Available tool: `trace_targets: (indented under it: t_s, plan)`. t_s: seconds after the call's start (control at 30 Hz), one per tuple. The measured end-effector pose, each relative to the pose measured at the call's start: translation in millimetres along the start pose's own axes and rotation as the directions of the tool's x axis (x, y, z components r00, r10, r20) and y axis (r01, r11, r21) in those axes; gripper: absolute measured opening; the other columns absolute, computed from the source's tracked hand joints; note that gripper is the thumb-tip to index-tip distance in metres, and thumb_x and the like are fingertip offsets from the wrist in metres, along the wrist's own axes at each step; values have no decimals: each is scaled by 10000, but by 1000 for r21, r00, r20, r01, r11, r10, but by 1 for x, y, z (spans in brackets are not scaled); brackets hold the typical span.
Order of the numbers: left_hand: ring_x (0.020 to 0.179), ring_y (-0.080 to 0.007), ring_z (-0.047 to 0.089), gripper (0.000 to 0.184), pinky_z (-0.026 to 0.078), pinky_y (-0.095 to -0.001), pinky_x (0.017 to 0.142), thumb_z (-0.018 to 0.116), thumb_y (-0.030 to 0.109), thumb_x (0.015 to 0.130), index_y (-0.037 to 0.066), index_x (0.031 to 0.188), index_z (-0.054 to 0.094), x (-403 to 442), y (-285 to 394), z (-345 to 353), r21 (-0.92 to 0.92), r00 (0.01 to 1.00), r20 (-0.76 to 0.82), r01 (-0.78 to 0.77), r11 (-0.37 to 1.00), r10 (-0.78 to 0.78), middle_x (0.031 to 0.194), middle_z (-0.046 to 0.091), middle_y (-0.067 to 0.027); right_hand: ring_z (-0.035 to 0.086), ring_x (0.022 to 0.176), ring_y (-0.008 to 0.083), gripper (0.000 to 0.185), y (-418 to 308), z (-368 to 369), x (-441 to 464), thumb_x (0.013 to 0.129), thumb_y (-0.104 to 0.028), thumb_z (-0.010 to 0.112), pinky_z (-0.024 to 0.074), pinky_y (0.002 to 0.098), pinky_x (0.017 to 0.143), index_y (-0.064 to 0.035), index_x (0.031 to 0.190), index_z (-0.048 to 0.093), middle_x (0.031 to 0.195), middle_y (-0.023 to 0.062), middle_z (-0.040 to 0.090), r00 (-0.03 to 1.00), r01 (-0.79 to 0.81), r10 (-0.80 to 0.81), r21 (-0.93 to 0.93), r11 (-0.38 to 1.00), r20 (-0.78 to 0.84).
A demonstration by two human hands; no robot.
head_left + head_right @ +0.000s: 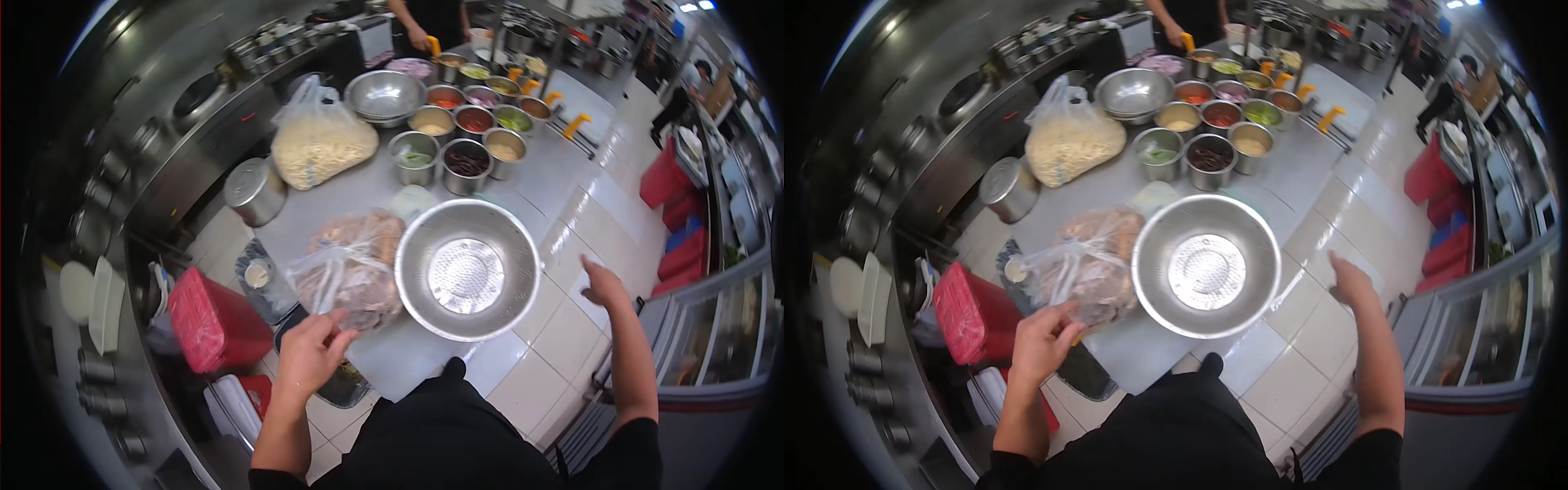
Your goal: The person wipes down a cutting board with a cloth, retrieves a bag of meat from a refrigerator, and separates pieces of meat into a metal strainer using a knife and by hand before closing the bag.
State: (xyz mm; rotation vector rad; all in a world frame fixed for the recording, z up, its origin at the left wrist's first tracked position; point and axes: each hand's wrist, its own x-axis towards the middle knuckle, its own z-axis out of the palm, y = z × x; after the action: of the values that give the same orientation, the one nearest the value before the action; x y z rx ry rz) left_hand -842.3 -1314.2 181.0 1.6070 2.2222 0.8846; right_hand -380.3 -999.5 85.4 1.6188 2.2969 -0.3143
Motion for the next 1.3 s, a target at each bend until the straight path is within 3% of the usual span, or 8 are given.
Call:
trace_targets:
  t_s: [0.23,0.33,0.47,0.53,0.63,0.7,0.87,1.3]
  plan:
    - [832,-401,641,352,493,-492,791,722,259,796,13,1042,668,76,-45,18,319,933,-298,-103,942,202,946,670,-176,632,1032,342,321,-197,-97,-60,844,-204,707,500,410,885,-42,1117,661,1111,172,658,848,470,-308,345,813,-431]
    - [812,-358,653,292,504,-451,769,653,203,828,-40,990,660,124,-74,14,68,994,13,103,992,-104,843,674,-165,656,911,330,252,-294,-96,-51,844,-214,706,520,400,803,-41,1026,690,1054,130,680,638,760,-692,423,494,-338]
    - [800,-222,655,275,520,-361,731,630,198,878,-44,1008,648,133,-67,-7,-371,976,99,216,903,-193,821,666,-105,650,907,365,242,-397,-47,12,818,-157,678,522,461,797,-63,1041,670,983,182,674,477,839,-463,229,494,-747]
    - [842,-184,647,270,528,-327,751,610,206,922,-8,1086,616,132,-61,-13,-651,973,79,214,728,-215,913,644,-75,627,958,384,221,-419,-59,17,775,-134,660,508,488,837,-64,984,668,994,197,656,721,671,-613,102,734,-324]
    - [954,-183,624,287,536,-352,829,565,238,970,51,1187,540,111,-90,-2,-911,951,6,133,391,-310,1104,597,-62,614,918,392,199,-426,-25,49,775,-200,618,493,493,847,-61,906,673,943,207,645,774,625,-511,317,714,-373]
    - [981,-175,629,259,521,-330,821,629,220,904,42,1088,597,103,-137,13,-533,980,-61,127,837,-187,1006,629,-60,610,880,398,193,-418,-28,53,771,-205,632,489,484,781,-67,902,664,897,207,640,699,709,-559,333,622,-447]
    - [871,-374,646,279,505,-418,725,712,206,792,2,940,593,113,-99,42,146,955,-126,-249,957,268,925,658,-199,622,869,415,147,-417,-57,36,741,-154,637,487,507,729,-74,865,638,850,191,657,585,807,-635,286,516,-505]
    - [766,-281,660,399,505,-429,684,814,196,710,31,942,534,125,-148,19,-302,1000,-16,-1,953,-4,861,671,-144,642,868,425,279,-418,-42,47,849,-272,556,506,520,780,-12,842,657,886,228,670,763,590,-250,484,647,-596]
